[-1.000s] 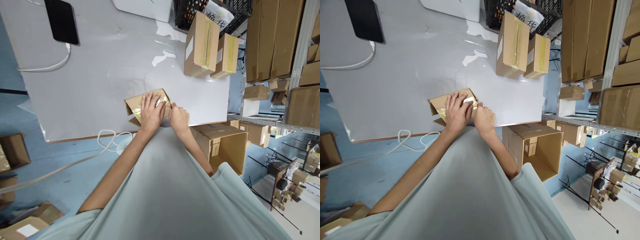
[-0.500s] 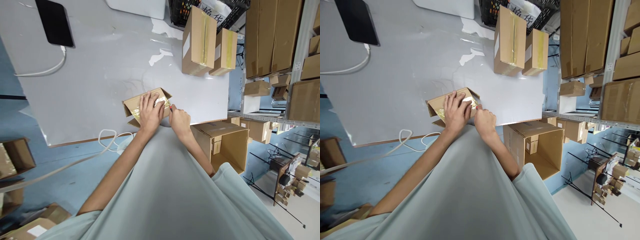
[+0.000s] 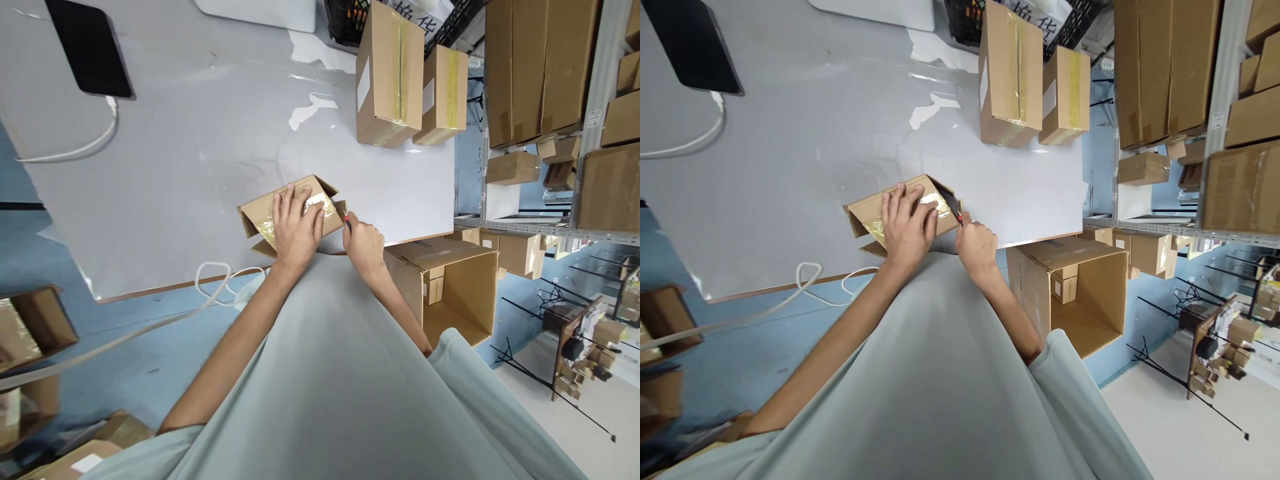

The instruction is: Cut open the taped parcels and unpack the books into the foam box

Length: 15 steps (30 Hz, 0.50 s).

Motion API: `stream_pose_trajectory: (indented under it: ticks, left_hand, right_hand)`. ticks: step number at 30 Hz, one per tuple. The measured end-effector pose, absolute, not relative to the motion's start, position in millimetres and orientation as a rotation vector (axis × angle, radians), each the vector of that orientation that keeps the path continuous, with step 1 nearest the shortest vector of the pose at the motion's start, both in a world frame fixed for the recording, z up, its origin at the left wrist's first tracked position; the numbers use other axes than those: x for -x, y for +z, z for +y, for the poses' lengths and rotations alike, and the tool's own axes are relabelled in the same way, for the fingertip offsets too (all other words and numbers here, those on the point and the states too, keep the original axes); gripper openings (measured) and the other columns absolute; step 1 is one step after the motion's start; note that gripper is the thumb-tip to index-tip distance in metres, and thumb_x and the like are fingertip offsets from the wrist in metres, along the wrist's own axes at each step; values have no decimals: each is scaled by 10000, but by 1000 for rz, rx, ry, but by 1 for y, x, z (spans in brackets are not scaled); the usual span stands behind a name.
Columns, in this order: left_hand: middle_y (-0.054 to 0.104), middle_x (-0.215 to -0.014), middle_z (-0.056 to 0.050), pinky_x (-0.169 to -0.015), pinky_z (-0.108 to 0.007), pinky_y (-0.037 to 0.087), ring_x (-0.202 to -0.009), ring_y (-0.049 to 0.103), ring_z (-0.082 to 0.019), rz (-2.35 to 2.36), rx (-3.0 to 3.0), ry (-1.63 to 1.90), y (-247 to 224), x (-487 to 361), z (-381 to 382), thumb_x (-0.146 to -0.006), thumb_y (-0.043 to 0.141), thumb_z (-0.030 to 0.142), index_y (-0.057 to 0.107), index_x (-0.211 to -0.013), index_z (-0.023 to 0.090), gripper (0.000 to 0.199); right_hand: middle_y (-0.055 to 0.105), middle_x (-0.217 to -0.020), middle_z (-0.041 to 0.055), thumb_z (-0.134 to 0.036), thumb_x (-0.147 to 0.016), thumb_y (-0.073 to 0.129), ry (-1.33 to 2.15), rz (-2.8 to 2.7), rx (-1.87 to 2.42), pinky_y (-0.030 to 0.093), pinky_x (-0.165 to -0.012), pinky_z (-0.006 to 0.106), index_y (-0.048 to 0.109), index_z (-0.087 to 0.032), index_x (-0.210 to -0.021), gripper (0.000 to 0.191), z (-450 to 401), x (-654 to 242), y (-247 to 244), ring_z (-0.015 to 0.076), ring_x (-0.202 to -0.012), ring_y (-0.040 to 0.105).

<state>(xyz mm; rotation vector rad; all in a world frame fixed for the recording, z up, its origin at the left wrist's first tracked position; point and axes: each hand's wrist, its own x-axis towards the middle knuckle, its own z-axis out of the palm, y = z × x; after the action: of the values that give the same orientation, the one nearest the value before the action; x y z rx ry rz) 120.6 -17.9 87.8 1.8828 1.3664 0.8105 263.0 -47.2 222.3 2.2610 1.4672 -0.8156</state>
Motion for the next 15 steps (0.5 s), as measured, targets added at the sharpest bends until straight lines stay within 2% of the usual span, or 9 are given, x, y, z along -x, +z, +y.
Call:
stream_pose_trajectory:
  ticks: [5, 8, 10, 12, 15]
  left_hand:
    - [685, -1683, -115, -1470, -738, 205, -1756, 422, -383, 1360, -1906, 765, 89, -119, -14, -1162, 551, 432, 775, -1373, 313, 330]
    - [696, -1657, -112, -1458, -724, 257, -1738, 452, -379, 1342, -1908, 748, 96, -118, -12, -1176, 530, 432, 789, -1304, 303, 316]
    - [705, -1633, -115, -1445, -678, 329, -1712, 493, -359, 1343, -1869, 774, 104, -113, -11, -1183, 513, 426, 788, -1323, 302, 332]
    - [703, -1626, -121, -1423, -641, 391, -1695, 513, -344, 1408, -1814, 822, 111, -102, -12, -1192, 495, 431, 775, -1376, 301, 359]
    - [677, -1647, -127, -1414, -645, 397, -1711, 481, -357, 1626, -1737, 891, 117, -68, -18, -1198, 496, 466, 735, -1463, 301, 393]
  right_hand:
    - [860, -1379, 143, -357, -1251, 384, -799, 1555, -2450, 612, -1046, 370, 562, -262, -1722, 512, -56, -284, 208, 300, -1203, 840]
    - [829, -1434, 193, -368, -1254, 347, -702, 1495, -2630, 601, -1042, 354, 581, -196, -1695, 528, -56, -314, 171, 301, -1235, 827]
    - [825, -1416, 228, -348, -1240, 391, -701, 1405, -2658, 596, -1019, 338, 608, -144, -1653, 509, -51, -338, 138, 292, -1219, 825]
    - [813, -1395, 272, -334, -1202, 519, -740, 1278, -2651, 591, -1007, 330, 608, -80, -1636, 510, -46, -359, 105, 283, -1193, 818]
    - [790, -1390, 302, -264, -1140, 625, -754, 1172, -2645, 594, -984, 335, 649, -39, -1566, 482, -40, -380, 73, 267, -1145, 810]
